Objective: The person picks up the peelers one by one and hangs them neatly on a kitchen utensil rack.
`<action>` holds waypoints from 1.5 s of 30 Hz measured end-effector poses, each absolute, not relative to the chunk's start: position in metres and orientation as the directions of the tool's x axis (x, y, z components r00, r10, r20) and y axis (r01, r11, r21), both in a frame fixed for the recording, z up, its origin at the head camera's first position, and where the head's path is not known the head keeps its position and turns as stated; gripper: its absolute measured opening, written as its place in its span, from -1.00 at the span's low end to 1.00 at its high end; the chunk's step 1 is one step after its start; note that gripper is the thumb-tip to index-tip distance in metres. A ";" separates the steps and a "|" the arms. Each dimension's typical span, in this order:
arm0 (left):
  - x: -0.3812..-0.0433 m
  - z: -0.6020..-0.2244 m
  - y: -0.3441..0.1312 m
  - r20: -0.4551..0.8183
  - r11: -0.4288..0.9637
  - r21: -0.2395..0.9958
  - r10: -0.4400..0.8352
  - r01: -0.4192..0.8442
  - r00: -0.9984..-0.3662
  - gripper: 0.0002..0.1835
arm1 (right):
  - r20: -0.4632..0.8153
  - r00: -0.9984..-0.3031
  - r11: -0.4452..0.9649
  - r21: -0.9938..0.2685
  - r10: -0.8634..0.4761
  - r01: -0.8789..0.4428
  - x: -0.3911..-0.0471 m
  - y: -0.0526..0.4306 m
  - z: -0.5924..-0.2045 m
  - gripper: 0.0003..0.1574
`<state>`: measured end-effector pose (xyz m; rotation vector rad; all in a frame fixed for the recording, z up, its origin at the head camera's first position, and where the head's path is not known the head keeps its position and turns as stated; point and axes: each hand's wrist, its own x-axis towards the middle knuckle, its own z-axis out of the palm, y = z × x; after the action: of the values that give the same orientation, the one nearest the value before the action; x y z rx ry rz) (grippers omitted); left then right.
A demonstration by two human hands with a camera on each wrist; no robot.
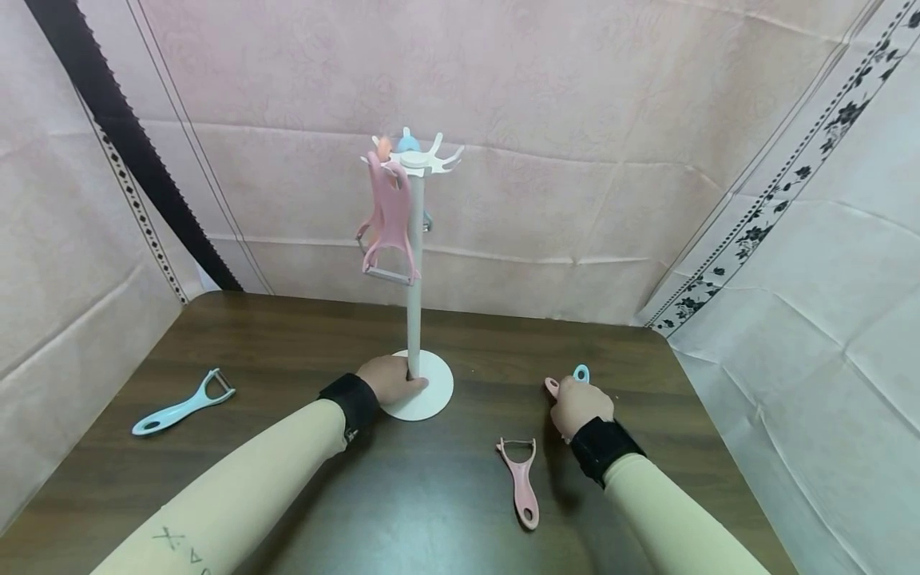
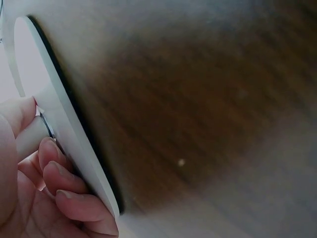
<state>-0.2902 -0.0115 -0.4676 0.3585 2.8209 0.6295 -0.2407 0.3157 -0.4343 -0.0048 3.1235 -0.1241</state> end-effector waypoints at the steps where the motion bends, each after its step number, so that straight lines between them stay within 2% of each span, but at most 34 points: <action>1: -0.290 -0.467 -0.012 -0.169 0.878 0.441 0.284 0.186 -0.944 -0.59 | -0.007 -1.000 0.997 -0.075 -0.001 0.000 -0.241 0.315 -0.432 -0.86; 7: -0.290 -0.470 -0.011 -0.164 0.888 0.418 0.283 0.193 -0.945 -0.60 | 0.071 -0.997 0.998 -0.042 -0.037 -0.040 -0.237 0.312 -0.422 -0.67; 10: -0.293 -0.472 -0.011 -0.166 0.889 0.417 0.279 0.189 -0.946 -0.60 | 0.103 -0.993 0.996 -0.059 -0.055 -0.061 -0.238 0.312 -0.418 -0.80; 11: -0.293 -0.472 -0.011 -0.170 0.889 0.420 0.276 0.184 -0.946 -0.60 | 0.114 -0.992 0.995 -0.079 -0.051 -0.060 -0.239 0.312 -0.416 -0.78; 15: -0.292 -0.472 -0.012 -0.179 0.885 0.433 0.269 0.170 -0.946 -0.59 | 0.157 -0.985 0.977 -0.184 -0.076 -0.105 -0.245 0.312 -0.406 -0.48; 16: -0.292 -0.472 -0.012 -0.181 0.886 0.433 0.268 0.168 -0.946 -0.59 | 0.169 -0.982 0.967 -0.223 -0.089 -0.126 -0.248 0.311 -0.402 -0.46; 20: -0.291 -0.472 -0.013 -0.176 0.887 0.428 0.267 0.170 -0.948 -0.59 | 0.249 -0.950 0.903 -0.335 -0.190 -0.269 -0.260 0.309 -0.382 -0.68; 24: -0.290 -0.470 -0.012 -0.172 0.887 0.429 0.267 0.172 -0.948 -0.59 | 0.297 -0.927 0.857 -0.391 -0.227 -0.335 -0.274 0.301 -0.353 -0.87; 30: -0.288 -0.470 -0.011 -0.159 0.894 0.409 0.269 0.184 -0.950 -0.59 | 0.329 -0.926 0.825 -0.459 -0.185 -0.328 -0.291 0.280 -0.309 -0.81; 34: -0.289 -0.471 -0.010 -0.158 0.897 0.402 0.265 0.183 -0.951 -0.59 | 0.345 -0.924 0.771 -0.540 -0.164 -0.338 -0.300 0.263 -0.277 -0.71; 39: -0.293 -0.476 -0.009 -0.167 0.898 0.404 0.259 0.174 -0.951 -0.59 | 0.333 -0.927 0.630 -0.686 -0.172 -0.364 -0.306 0.240 -0.233 -0.60; 45: -0.295 -0.482 -0.009 -0.151 0.897 0.400 0.267 0.189 -0.952 -0.61 | 0.359 -0.896 0.441 -0.782 -0.260 -0.441 -0.312 0.212 -0.192 -0.62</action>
<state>-0.2954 -0.0093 -0.4815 0.3475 2.8609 0.5733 -0.3119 0.2125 -0.1922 -0.6942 2.8202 -1.6253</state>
